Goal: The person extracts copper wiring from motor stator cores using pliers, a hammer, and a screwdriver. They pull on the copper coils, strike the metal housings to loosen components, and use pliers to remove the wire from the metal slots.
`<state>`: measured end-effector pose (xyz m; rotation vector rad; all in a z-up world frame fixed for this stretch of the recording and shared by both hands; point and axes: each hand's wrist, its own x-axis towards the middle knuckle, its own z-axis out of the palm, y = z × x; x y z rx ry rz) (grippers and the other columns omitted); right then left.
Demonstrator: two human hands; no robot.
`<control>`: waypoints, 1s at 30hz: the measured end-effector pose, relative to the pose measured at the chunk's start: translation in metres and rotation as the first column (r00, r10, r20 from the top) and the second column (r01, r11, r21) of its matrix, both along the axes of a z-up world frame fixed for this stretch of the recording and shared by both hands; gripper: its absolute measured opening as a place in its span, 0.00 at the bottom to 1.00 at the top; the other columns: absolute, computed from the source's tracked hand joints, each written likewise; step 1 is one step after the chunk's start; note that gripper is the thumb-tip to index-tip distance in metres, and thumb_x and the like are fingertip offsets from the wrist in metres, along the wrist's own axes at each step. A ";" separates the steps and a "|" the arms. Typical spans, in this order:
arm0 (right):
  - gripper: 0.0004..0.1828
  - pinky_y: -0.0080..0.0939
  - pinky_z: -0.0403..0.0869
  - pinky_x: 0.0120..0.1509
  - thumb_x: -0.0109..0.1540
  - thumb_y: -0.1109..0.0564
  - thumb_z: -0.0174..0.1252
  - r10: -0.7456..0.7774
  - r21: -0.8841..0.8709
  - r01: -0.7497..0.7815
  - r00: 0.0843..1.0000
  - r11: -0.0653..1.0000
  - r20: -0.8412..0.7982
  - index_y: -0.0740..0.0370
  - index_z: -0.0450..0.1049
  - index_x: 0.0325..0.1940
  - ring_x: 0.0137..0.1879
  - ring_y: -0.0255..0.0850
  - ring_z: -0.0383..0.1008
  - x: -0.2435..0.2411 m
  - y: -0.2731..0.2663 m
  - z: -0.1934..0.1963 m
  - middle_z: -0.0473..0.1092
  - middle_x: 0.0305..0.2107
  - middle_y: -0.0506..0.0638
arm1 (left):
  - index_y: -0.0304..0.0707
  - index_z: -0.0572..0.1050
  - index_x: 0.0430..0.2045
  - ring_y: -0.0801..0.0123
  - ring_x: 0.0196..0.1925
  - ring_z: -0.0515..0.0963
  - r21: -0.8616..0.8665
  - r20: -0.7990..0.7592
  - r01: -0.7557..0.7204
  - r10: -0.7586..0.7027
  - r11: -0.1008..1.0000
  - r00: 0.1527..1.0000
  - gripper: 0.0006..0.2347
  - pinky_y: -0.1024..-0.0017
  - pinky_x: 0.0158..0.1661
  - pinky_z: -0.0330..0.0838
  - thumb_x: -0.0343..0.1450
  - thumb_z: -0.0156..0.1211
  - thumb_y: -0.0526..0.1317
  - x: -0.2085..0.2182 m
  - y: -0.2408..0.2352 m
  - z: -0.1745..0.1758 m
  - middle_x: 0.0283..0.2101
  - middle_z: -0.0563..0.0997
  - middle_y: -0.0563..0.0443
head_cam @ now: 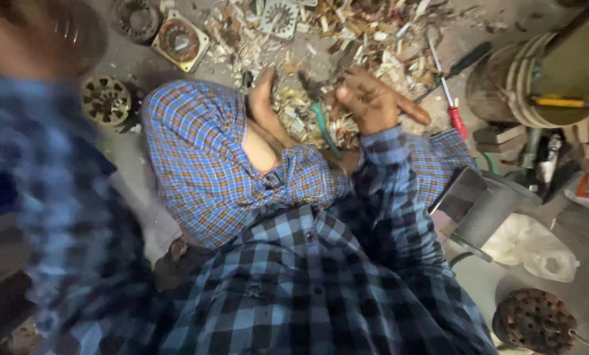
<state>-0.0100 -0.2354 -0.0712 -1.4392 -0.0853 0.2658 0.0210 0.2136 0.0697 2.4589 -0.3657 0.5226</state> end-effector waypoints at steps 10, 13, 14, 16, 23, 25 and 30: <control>0.16 0.35 0.78 0.37 0.69 0.62 0.58 -0.119 -0.125 0.129 0.990 0.984 0.081 0.73 0.74 0.59 0.31 0.40 0.78 -0.029 0.016 0.049 0.77 0.36 0.60 | 0.37 0.81 0.45 0.49 0.49 0.83 -0.272 -0.383 0.512 -0.580 0.815 0.719 0.14 0.56 0.51 0.75 0.78 0.57 0.49 -0.021 -0.189 -0.057 0.43 0.85 0.40; 0.19 0.38 0.79 0.38 0.65 0.60 0.62 -0.291 -0.253 0.294 0.955 0.922 0.052 0.73 0.74 0.58 0.36 0.41 0.79 -0.019 0.013 0.035 0.79 0.40 0.61 | 0.36 0.80 0.46 0.55 0.43 0.85 -0.434 -0.445 0.433 -0.606 0.790 0.659 0.15 0.60 0.47 0.77 0.75 0.58 0.48 0.001 -0.195 -0.091 0.42 0.85 0.42; 0.21 0.41 0.79 0.44 0.65 0.56 0.63 -0.287 -0.368 0.309 0.951 0.877 0.116 0.71 0.74 0.58 0.41 0.43 0.79 -0.012 0.008 0.027 0.78 0.43 0.61 | 0.37 0.80 0.45 0.56 0.43 0.85 -0.428 -0.506 0.376 -0.563 0.822 0.654 0.14 0.60 0.47 0.77 0.75 0.58 0.47 0.009 -0.197 -0.107 0.42 0.85 0.43; 0.23 0.48 0.80 0.56 0.65 0.50 0.66 -0.251 -0.572 0.344 0.938 0.744 0.238 0.68 0.75 0.59 0.51 0.47 0.80 0.007 -0.015 0.010 0.77 0.48 0.61 | 0.39 0.81 0.45 0.57 0.41 0.86 -0.400 -0.622 0.259 -0.468 0.879 0.627 0.13 0.60 0.47 0.77 0.74 0.59 0.46 0.029 -0.200 -0.142 0.41 0.86 0.45; 0.16 0.69 0.69 0.58 0.61 0.52 0.61 -0.073 -0.996 -0.005 0.997 -0.086 0.002 0.54 0.79 0.53 0.54 0.63 0.75 0.033 -0.073 -0.057 0.70 0.56 0.63 | 0.34 0.81 0.44 0.58 0.44 0.87 -0.618 -0.763 -0.304 -0.458 0.725 0.457 0.13 0.62 0.42 0.85 0.70 0.65 0.42 0.070 -0.225 -0.223 0.48 0.81 0.49; 0.17 0.66 0.71 0.57 0.61 0.51 0.61 -0.115 -0.999 -0.046 0.992 -0.009 -0.045 0.52 0.78 0.55 0.53 0.63 0.75 0.032 -0.075 -0.056 0.72 0.53 0.63 | 0.38 0.83 0.44 0.57 0.43 0.89 -0.484 -0.845 -0.363 -0.317 0.796 0.431 0.13 0.67 0.42 0.88 0.69 0.65 0.43 0.077 -0.233 -0.230 0.46 0.85 0.46; 0.19 0.61 0.75 0.54 0.64 0.44 0.60 -0.096 -0.979 0.088 0.993 0.184 0.071 0.44 0.77 0.59 0.52 0.59 0.78 0.014 -0.062 -0.012 0.77 0.46 0.60 | 0.36 0.81 0.41 0.53 0.47 0.84 0.140 -0.832 -0.034 0.136 0.990 0.537 0.16 0.63 0.48 0.78 0.68 0.69 0.48 0.094 -0.253 -0.246 0.46 0.83 0.39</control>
